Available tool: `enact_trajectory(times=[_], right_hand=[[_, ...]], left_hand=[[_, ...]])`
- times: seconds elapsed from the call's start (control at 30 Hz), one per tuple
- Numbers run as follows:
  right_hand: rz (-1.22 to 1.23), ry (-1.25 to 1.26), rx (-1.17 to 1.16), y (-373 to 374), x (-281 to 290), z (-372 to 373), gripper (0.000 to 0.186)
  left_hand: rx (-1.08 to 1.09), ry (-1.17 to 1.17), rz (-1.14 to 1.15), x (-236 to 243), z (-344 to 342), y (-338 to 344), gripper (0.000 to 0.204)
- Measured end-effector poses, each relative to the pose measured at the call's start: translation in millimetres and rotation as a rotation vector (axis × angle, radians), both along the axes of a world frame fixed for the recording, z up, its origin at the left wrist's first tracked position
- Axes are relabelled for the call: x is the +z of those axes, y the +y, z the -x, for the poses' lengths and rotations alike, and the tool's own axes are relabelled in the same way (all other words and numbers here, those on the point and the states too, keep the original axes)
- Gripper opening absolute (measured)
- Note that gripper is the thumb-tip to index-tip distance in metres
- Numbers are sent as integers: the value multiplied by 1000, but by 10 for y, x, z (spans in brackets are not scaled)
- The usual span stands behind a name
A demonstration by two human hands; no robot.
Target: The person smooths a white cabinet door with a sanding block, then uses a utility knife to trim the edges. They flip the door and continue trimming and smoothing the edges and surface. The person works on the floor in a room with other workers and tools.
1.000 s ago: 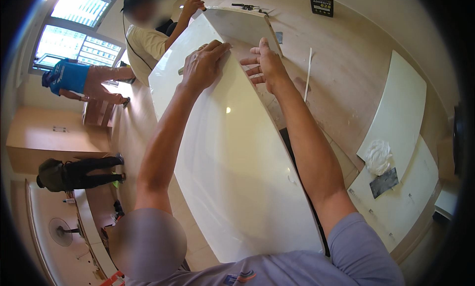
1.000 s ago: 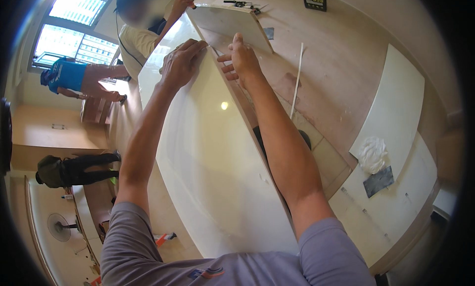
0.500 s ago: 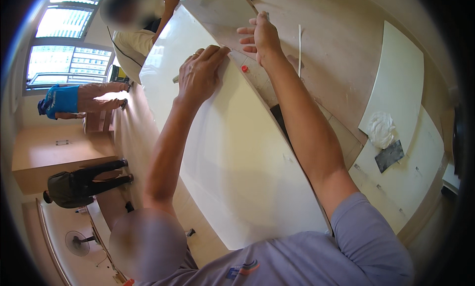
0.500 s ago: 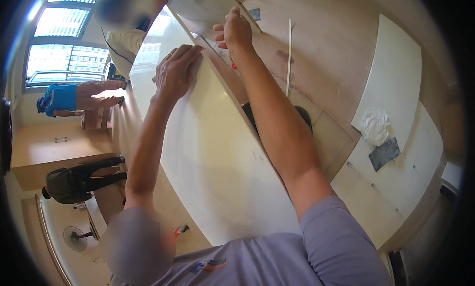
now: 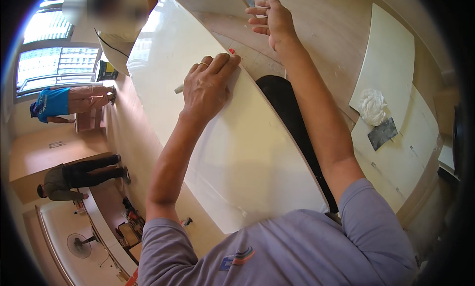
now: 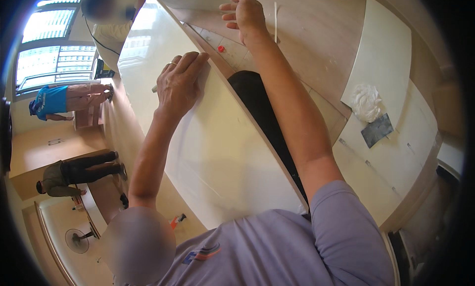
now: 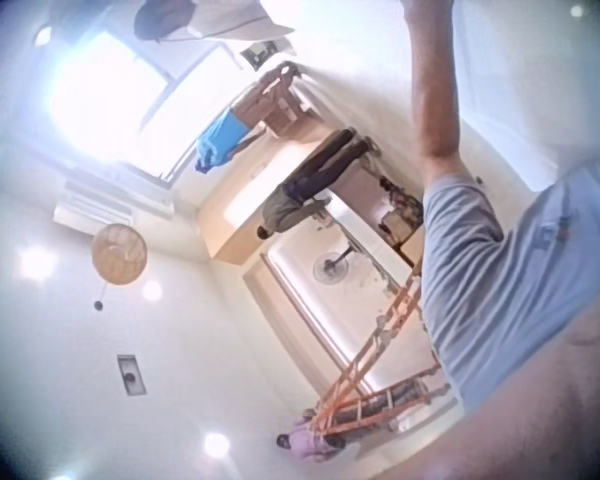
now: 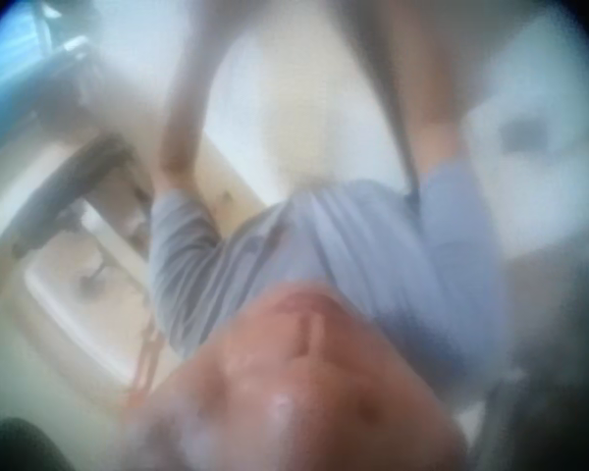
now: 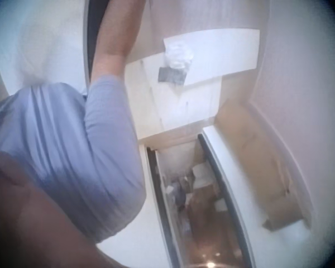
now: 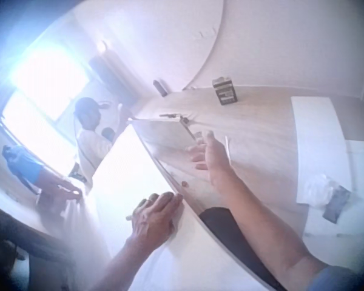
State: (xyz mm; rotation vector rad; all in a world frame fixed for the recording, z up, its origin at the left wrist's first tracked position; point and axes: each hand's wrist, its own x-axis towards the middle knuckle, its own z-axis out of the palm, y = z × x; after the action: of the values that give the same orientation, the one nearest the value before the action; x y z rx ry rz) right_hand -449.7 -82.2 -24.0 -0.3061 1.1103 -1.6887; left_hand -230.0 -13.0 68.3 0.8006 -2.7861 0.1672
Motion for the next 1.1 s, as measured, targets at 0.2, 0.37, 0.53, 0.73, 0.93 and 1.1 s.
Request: enact_trajectory(times=[0.2,0.37,0.53,0.73,0.93,1.1], right_hand=[[14,58,-7,254,-117,112,67],[18,42,31,433,-137,149,64],[20,61,23,591,-118,156,63],[-23,105,43,745,-109,194,61],[100,339,103,1384,-55,-75,55],[148,801,294,2190,12,-214,57]], left_hand=[[13,-11,-38,-22,22,375,54],[10,-88,-57,9,99,768,58],[-76,-88,4,-52,130,1101,43],[-143,-170,-46,59,155,1538,54],[-280,-56,-331,227,52,1828,43],[288,608,-848,332,-258,1447,35]])
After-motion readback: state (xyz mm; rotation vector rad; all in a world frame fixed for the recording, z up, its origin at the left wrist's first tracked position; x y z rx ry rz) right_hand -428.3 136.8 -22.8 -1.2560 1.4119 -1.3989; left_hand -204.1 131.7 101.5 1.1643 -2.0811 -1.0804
